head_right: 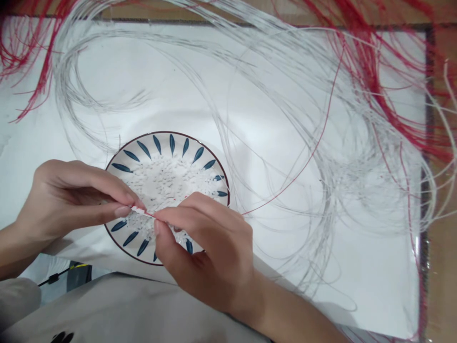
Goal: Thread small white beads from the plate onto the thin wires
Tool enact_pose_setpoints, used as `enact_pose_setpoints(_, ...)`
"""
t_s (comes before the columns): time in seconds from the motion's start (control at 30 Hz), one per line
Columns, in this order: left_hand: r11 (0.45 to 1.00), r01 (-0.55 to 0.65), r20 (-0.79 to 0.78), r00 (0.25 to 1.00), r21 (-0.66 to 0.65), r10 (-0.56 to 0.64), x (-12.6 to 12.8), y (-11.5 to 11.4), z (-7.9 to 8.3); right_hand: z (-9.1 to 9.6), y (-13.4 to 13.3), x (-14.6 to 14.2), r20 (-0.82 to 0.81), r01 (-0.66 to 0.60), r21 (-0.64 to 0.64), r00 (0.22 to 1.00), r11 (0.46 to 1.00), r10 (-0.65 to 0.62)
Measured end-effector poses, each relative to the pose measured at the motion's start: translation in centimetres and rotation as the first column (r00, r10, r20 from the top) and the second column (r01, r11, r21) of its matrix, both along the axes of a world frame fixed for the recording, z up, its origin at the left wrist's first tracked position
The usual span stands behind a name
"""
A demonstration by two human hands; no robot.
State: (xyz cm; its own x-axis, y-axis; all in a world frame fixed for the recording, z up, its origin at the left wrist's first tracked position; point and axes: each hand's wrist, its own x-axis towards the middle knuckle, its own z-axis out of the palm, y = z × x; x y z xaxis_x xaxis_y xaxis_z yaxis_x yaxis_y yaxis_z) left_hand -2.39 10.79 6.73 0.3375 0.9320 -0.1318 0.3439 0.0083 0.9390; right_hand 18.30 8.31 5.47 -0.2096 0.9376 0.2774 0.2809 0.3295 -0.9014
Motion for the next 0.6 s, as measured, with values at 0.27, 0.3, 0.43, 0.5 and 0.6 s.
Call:
enact_pose_setpoints(0.27,0.999,0.016,-0.014,1.000,0.049,-0.015,0.15,0.01,-0.05,0.05,-0.02,0.05,0.021,-0.008,-0.011,1.000,1.000,0.008)
enact_pose_setpoints(0.3,0.998,0.019,-0.014,1.000,0.053,-0.019,0.16,0.02,-0.05,0.04,-0.02,0.03,0.021,-0.007,-0.013,1.000,1.000,0.007)
enact_pose_setpoints(0.43,0.998,0.036,-0.005,0.999,0.056,-0.036,0.20,0.07,-0.02,-0.01,-0.03,-0.04,0.011,-0.002,-0.013,1.000,1.000,0.002)
enact_pose_setpoints(0.5,0.997,0.041,-0.001,0.999,0.060,-0.041,0.25,0.07,-0.02,-0.03,-0.04,-0.06,0.010,-0.001,-0.012,1.000,1.000,0.001)
enact_pose_setpoints(0.6,0.996,0.021,-0.006,1.000,0.082,-0.020,0.44,-0.05,-0.06,-0.08,-0.03,-0.08,0.010,0.002,-0.013,1.000,1.000,-0.002)
